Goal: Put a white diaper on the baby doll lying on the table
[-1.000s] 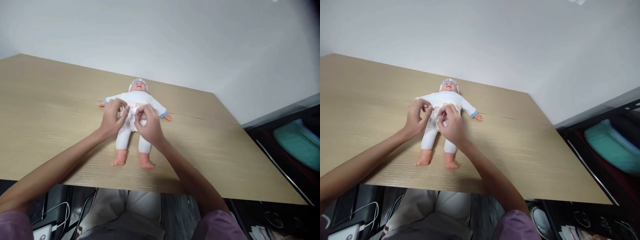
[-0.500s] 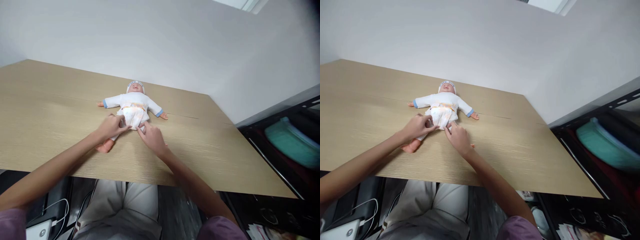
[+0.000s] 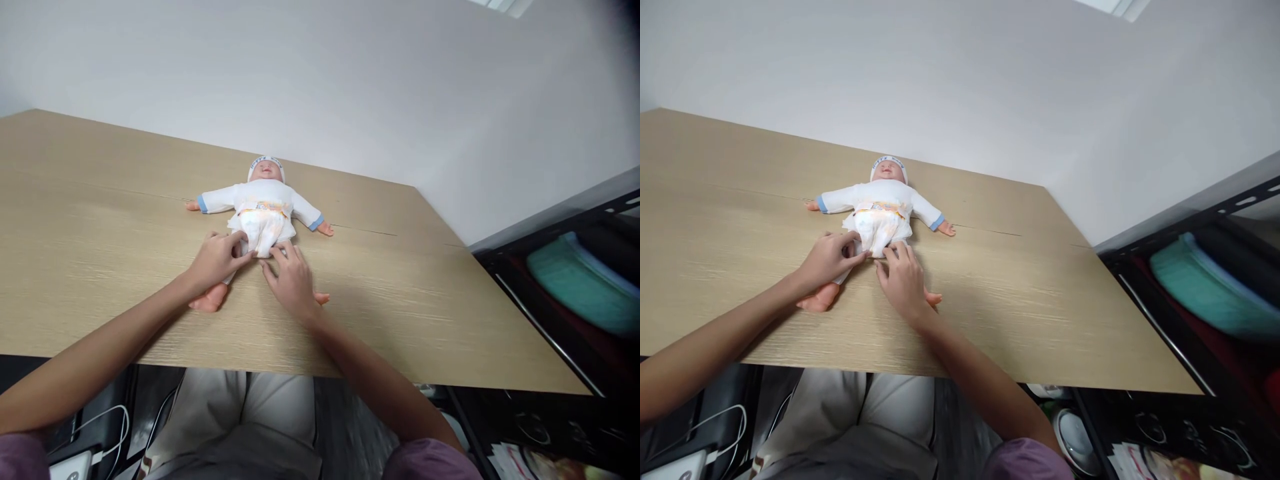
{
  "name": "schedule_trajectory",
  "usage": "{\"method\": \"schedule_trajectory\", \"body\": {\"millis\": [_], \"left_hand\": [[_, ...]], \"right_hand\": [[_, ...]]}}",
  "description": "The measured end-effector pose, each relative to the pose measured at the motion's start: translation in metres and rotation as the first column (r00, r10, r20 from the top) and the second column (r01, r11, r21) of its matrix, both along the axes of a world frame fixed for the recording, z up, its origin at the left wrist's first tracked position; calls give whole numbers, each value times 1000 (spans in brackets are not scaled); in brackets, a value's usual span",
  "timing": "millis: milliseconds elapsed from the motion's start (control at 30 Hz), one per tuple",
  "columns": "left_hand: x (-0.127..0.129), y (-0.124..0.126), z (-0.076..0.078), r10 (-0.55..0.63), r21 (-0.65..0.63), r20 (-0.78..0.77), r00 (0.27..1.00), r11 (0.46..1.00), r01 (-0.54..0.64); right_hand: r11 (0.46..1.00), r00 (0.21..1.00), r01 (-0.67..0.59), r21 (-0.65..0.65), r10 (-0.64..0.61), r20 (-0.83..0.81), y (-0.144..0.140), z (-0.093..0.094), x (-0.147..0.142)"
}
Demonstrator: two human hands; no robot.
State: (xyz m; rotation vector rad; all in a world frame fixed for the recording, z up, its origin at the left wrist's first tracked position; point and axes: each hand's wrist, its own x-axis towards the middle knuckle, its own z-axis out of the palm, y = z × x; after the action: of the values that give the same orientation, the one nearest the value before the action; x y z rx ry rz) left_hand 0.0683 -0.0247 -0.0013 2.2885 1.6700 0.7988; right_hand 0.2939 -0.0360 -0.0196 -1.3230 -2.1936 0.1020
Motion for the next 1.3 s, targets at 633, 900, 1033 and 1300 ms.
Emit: {"method": "schedule_trajectory", "body": {"millis": [633,900,1033,1300], "left_hand": [[-4,1,2,-170,90,215,962,984,154],[-9,7,-1,-106,1,230,967,994,109],[-13,11,-3,-101,-28,295,950,993,115],[-12,13,-6,-26,-110,473,881,990,88]], "right_hand": [[992,986,-57,-113,39,-160,-1,-1,2],[989,903,-35,-141,-29,-430,14,-2,2],[990,874,-10,-139,-59,-482,14,0,3],[988,906,53,-142,-107,-410,11,6,10]]}}
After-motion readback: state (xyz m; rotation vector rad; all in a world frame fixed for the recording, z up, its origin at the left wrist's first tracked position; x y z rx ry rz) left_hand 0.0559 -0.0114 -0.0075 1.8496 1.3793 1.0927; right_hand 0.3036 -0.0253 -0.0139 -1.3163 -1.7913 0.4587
